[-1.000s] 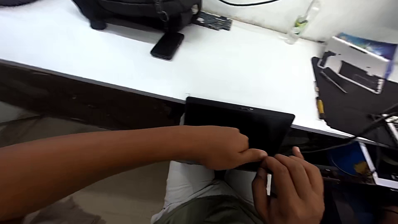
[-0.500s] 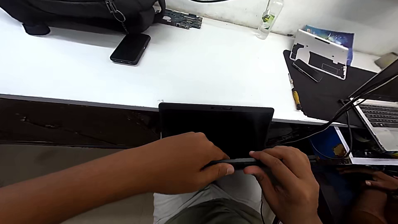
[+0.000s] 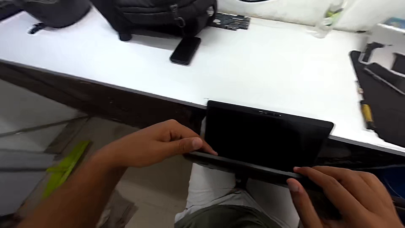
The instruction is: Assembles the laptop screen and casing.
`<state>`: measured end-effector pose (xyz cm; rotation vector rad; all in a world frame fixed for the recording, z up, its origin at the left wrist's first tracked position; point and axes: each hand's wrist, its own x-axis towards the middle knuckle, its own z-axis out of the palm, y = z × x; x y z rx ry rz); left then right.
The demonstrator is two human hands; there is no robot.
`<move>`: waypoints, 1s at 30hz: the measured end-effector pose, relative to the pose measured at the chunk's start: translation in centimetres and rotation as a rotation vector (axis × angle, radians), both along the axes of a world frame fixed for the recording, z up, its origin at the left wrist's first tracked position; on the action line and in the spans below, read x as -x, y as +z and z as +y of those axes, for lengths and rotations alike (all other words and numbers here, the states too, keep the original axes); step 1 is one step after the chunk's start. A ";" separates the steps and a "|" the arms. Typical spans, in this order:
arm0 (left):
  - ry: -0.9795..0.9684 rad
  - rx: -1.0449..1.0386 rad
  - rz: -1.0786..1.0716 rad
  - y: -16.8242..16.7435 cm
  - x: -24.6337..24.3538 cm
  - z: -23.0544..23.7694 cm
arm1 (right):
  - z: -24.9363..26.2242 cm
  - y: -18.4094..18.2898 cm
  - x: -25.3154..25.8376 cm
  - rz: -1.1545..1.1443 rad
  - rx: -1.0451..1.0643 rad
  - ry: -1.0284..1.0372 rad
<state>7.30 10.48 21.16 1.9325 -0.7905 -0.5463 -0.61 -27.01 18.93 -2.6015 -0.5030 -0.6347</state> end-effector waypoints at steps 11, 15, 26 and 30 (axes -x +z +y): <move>0.048 0.582 0.274 -6.6 3.3 -0.6 | 6.3 0.7 -1.8 0.018 -0.008 0.213; 0.080 0.582 0.300 -6.6 3.4 -0.4 | 7.1 0.4 -2.0 -0.008 -0.001 0.208; 0.125 0.499 0.218 -6.0 3.5 0.0 | 8.7 0.5 -1.8 -0.002 0.005 0.249; 0.155 0.509 0.207 -6.2 3.8 -0.2 | 11.1 0.3 -1.3 0.010 0.005 0.310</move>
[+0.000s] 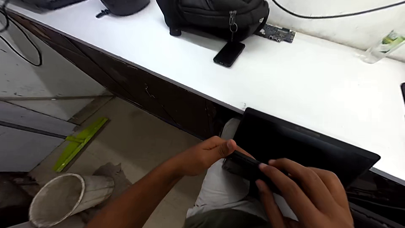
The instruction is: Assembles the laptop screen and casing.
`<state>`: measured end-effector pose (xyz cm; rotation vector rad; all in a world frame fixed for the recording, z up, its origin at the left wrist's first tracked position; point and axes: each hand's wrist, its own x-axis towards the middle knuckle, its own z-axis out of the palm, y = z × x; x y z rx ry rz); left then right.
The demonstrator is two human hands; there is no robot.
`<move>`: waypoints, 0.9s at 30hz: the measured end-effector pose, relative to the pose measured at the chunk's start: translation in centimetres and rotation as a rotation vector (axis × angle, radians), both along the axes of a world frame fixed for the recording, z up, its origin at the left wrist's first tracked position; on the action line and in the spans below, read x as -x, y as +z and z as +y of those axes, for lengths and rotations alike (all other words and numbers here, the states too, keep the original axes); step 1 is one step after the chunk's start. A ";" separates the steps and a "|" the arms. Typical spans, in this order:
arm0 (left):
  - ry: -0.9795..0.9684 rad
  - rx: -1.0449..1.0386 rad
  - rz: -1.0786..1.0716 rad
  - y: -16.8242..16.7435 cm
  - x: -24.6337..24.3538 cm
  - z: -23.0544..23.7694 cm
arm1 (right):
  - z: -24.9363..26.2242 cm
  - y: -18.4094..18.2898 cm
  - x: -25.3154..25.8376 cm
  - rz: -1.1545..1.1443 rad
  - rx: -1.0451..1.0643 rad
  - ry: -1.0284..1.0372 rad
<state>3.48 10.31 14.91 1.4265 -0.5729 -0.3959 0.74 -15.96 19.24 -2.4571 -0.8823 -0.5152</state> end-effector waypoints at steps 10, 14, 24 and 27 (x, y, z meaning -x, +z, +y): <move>0.054 0.007 0.026 -0.2 0.4 0.1 | 2.6 -1.5 1.5 -0.055 0.012 -0.034; 0.065 0.000 0.026 -0.4 0.4 -0.1 | 2.4 -0.9 0.9 -0.019 -0.045 -0.033; 0.074 -0.004 0.019 -0.5 0.9 0.1 | 4.1 -0.2 1.5 0.014 -0.026 -0.084; 0.108 -0.030 0.011 -0.6 1.0 -0.1 | 4.7 0.0 1.3 0.020 -0.030 -0.110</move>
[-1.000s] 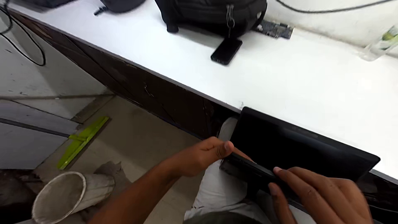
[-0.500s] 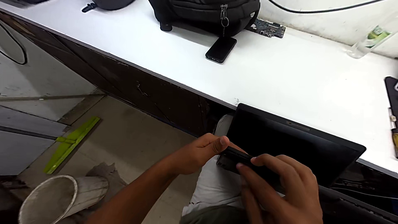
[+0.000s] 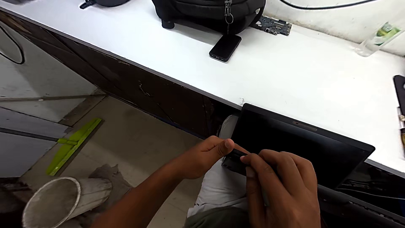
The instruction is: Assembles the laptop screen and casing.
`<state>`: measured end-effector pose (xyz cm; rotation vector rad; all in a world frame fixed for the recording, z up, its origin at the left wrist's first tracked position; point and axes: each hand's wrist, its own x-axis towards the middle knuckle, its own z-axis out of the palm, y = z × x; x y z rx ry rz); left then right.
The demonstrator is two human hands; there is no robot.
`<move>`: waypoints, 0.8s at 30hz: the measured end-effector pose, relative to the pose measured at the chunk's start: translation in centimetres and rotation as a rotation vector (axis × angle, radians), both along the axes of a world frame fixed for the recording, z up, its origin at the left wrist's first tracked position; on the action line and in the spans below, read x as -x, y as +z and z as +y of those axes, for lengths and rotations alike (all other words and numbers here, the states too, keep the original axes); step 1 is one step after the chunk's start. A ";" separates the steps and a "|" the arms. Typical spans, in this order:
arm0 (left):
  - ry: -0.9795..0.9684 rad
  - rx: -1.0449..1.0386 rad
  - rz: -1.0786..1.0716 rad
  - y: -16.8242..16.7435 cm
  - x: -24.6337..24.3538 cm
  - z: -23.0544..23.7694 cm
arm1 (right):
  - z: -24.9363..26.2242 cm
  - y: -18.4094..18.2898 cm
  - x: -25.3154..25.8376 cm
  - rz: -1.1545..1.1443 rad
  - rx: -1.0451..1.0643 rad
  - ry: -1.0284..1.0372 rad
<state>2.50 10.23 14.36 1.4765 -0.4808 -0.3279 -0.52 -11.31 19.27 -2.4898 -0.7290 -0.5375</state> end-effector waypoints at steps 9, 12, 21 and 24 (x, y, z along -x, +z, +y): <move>0.046 -0.011 -0.030 -0.6 0.8 0.0 | 1.1 0.0 0.1 0.014 -0.034 -0.005; 0.046 -0.020 -0.057 -1.1 0.8 0.4 | 0.5 -0.2 0.2 0.012 -0.079 0.047; -0.290 -0.035 -0.052 -0.6 -0.9 2.1 | -10.5 0.0 2.2 -0.071 -0.060 -0.096; -0.389 -0.097 -0.126 0.2 -2.2 1.9 | -15.5 -0.7 3.5 -0.066 0.040 -0.184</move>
